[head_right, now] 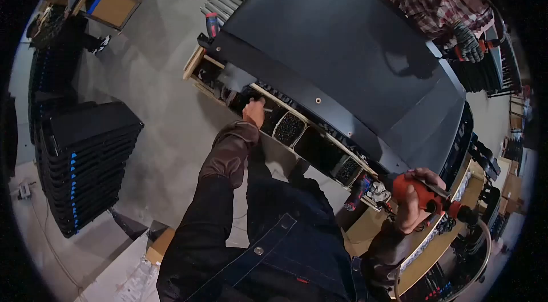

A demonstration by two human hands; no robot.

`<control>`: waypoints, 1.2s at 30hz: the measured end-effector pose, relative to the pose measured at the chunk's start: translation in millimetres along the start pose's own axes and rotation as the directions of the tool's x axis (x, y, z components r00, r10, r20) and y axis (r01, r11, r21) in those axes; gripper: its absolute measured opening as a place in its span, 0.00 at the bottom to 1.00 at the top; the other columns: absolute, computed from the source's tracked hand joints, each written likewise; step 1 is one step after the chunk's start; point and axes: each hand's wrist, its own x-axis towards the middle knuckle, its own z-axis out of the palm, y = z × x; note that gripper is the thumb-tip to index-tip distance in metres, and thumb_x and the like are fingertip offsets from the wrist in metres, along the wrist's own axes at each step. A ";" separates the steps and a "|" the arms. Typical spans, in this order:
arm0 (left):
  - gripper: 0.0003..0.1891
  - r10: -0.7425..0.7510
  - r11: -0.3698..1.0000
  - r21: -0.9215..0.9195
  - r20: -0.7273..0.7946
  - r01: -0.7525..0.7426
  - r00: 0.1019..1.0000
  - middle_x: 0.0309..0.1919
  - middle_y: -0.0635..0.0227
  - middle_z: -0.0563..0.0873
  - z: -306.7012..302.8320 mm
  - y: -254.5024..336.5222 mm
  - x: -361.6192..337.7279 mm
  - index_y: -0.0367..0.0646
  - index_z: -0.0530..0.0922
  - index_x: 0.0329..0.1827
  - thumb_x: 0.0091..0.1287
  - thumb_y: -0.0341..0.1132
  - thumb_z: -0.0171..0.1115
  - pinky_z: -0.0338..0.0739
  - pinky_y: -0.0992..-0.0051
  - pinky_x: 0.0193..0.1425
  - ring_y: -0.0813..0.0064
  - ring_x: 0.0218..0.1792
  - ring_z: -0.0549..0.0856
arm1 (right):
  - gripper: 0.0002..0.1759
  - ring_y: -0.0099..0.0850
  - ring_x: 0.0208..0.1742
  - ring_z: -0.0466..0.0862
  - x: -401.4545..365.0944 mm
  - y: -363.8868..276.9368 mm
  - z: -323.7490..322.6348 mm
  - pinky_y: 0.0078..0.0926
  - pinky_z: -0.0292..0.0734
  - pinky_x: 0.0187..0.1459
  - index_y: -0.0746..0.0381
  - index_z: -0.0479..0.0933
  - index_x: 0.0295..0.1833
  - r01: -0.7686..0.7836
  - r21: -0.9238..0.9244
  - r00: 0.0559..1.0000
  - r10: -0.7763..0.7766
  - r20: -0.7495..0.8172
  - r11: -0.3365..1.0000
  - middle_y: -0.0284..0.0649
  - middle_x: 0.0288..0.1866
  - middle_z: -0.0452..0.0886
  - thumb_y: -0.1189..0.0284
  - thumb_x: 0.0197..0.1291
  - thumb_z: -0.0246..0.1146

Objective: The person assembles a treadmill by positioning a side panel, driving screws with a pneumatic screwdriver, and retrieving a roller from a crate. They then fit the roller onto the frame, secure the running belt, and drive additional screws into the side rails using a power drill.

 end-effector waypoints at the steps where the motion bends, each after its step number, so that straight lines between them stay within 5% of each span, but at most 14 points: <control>1: 0.12 0.042 0.998 0.035 0.034 -0.044 0.999 0.41 0.45 0.83 4.9 -3.8 4.1 0.42 0.79 0.50 0.63 0.25 0.60 0.82 0.50 0.41 0.43 0.40 0.86 | 0.28 0.40 0.48 0.82 -3.3 -1.5 11.1 0.39 0.79 0.55 0.64 0.70 0.61 -0.077 0.119 0.992 0.088 -0.089 0.990 0.49 0.52 0.79 0.73 0.55 0.71; 4: 0.09 0.145 0.989 0.042 0.002 -0.145 0.989 0.38 0.48 0.84 -4.8 -0.9 8.8 0.42 0.80 0.46 0.63 0.26 0.60 0.82 0.51 0.40 0.46 0.40 0.87 | 0.27 0.37 0.48 0.81 -10.5 -14.4 36.8 0.40 0.79 0.56 0.64 0.71 0.61 -0.181 0.105 0.955 0.200 -0.220 0.978 0.46 0.53 0.78 0.74 0.56 0.69; 7: 0.10 0.234 0.970 0.032 0.167 -0.242 0.958 0.45 0.52 0.84 1.1 -10.2 21.5 0.42 0.80 0.46 0.62 0.26 0.61 0.83 0.52 0.42 0.47 0.40 0.87 | 0.26 0.36 0.50 0.80 -23.9 -24.0 57.9 0.38 0.78 0.57 0.63 0.70 0.61 -0.219 0.241 0.915 0.285 -0.285 0.945 0.46 0.55 0.77 0.78 0.57 0.67; 9: 0.04 0.340 0.931 0.136 0.008 -0.338 0.940 0.34 0.54 0.86 11.9 -23.9 16.6 0.44 0.84 0.36 0.64 0.31 0.60 0.84 0.60 0.39 0.53 0.38 0.89 | 0.26 0.35 0.51 0.79 -30.7 -28.4 68.7 0.36 0.78 0.57 0.63 0.69 0.62 -0.204 0.394 0.898 0.331 -0.289 0.896 0.46 0.55 0.76 0.81 0.58 0.65; 10: 0.05 0.360 0.931 0.092 -0.068 -0.353 0.930 0.32 0.54 0.87 9.3 -28.9 17.3 0.44 0.84 0.39 0.64 0.31 0.60 0.83 0.59 0.37 0.52 0.36 0.89 | 0.26 0.34 0.53 0.77 -33.3 -32.8 75.0 0.35 0.78 0.57 0.61 0.68 0.63 -0.209 0.417 0.883 0.354 -0.309 0.885 0.45 0.56 0.75 0.83 0.59 0.64; 12: 0.06 0.358 0.916 0.135 0.148 -0.377 0.922 0.31 0.54 0.88 7.8 -35.3 23.5 0.44 0.83 0.41 0.65 0.30 0.59 0.83 0.58 0.36 0.51 0.34 0.89 | 0.26 0.34 0.54 0.77 -37.4 -40.4 84.7 0.36 0.78 0.56 0.60 0.68 0.63 -0.216 0.451 0.868 0.382 -0.317 0.866 0.44 0.55 0.75 0.83 0.58 0.64; 15: 0.07 0.355 0.934 0.003 0.092 -0.356 0.931 0.31 0.53 0.88 -3.7 -44.5 21.6 0.41 0.83 0.42 0.64 0.30 0.58 0.83 0.57 0.37 0.48 0.34 0.88 | 0.25 0.34 0.52 0.78 -38.5 -43.6 97.2 0.37 0.79 0.55 0.61 0.69 0.62 -0.205 0.414 0.862 0.364 -0.353 0.887 0.44 0.54 0.76 0.83 0.58 0.65; 20: 0.17 0.279 0.954 -0.169 0.209 -0.246 0.937 0.44 0.51 0.88 -35.5 -42.7 15.6 0.40 0.84 0.55 0.62 0.30 0.63 0.82 0.61 0.53 0.49 0.43 0.88 | 0.24 0.36 0.45 0.80 -30.3 -36.8 109.9 0.39 0.79 0.54 0.61 0.69 0.61 -0.212 0.470 0.881 0.376 -0.288 0.857 0.45 0.53 0.77 0.82 0.59 0.63; 22: 0.16 0.374 0.709 -0.705 0.376 0.000 0.848 0.46 0.57 0.89 3.6 -54.5 15.5 0.38 0.83 0.55 0.65 0.30 0.66 0.82 0.67 0.52 0.56 0.42 0.89 | 0.23 0.36 0.45 0.81 -19.1 -33.3 113.1 0.39 0.79 0.55 0.61 0.69 0.61 -0.214 0.497 0.886 0.382 -0.265 0.841 0.45 0.53 0.77 0.81 0.59 0.63; 23: 0.13 0.314 0.491 -0.778 0.578 0.392 0.753 0.43 0.66 0.89 -75.6 -9.5 -0.7 0.36 0.82 0.54 0.69 0.31 0.66 0.79 0.75 0.41 0.73 0.35 0.86 | 0.23 0.36 0.45 0.81 -15.8 -30.2 115.2 0.39 0.79 0.55 0.61 0.69 0.61 -0.213 0.515 0.888 0.385 -0.254 0.830 0.45 0.53 0.77 0.81 0.60 0.63; 25: 0.10 0.436 0.195 -0.780 0.612 0.594 0.660 0.38 0.74 0.86 -160.4 42.2 -30.3 0.35 0.82 0.53 0.74 0.30 0.62 0.71 0.83 0.31 0.87 0.29 0.77 | 0.23 0.34 0.49 0.82 -6.7 -21.7 116.9 0.41 0.77 0.59 0.60 0.69 0.62 -0.180 0.651 0.907 0.381 -0.180 0.737 0.44 0.54 0.77 0.80 0.61 0.63; 27: 0.09 0.479 -0.071 -0.738 0.565 0.672 0.672 0.33 0.76 0.81 -191.7 82.0 -56.0 0.37 0.82 0.51 0.75 0.32 0.63 0.63 0.86 0.27 0.90 0.26 0.70 | 0.23 0.34 0.49 0.82 4.5 -23.4 125.6 0.44 0.74 0.62 0.60 0.69 0.62 -0.157 0.733 0.910 0.385 -0.153 0.662 0.42 0.55 0.78 0.77 0.61 0.64; 30: 0.10 0.582 -0.387 -0.607 0.423 0.694 0.694 0.33 0.76 0.75 -201.8 118.5 -85.3 0.38 0.79 0.51 0.75 0.35 0.63 0.65 0.85 0.30 0.88 0.31 0.72 | 0.23 0.34 0.48 0.82 15.4 -20.5 125.9 0.46 0.74 0.62 0.59 0.70 0.62 -0.109 0.812 0.920 0.367 -0.136 0.574 0.42 0.55 0.79 0.76 0.61 0.65; 36: 0.10 0.535 -0.459 -0.526 0.480 0.716 0.696 0.39 0.70 0.82 -218.5 159.7 -114.0 0.43 0.78 0.54 0.75 0.37 0.62 0.68 0.83 0.30 0.84 0.31 0.74 | 0.22 0.34 0.46 0.82 20.7 -6.0 111.0 0.46 0.75 0.63 0.60 0.70 0.61 -0.074 0.843 0.924 0.354 -0.142 0.532 0.42 0.55 0.79 0.75 0.62 0.65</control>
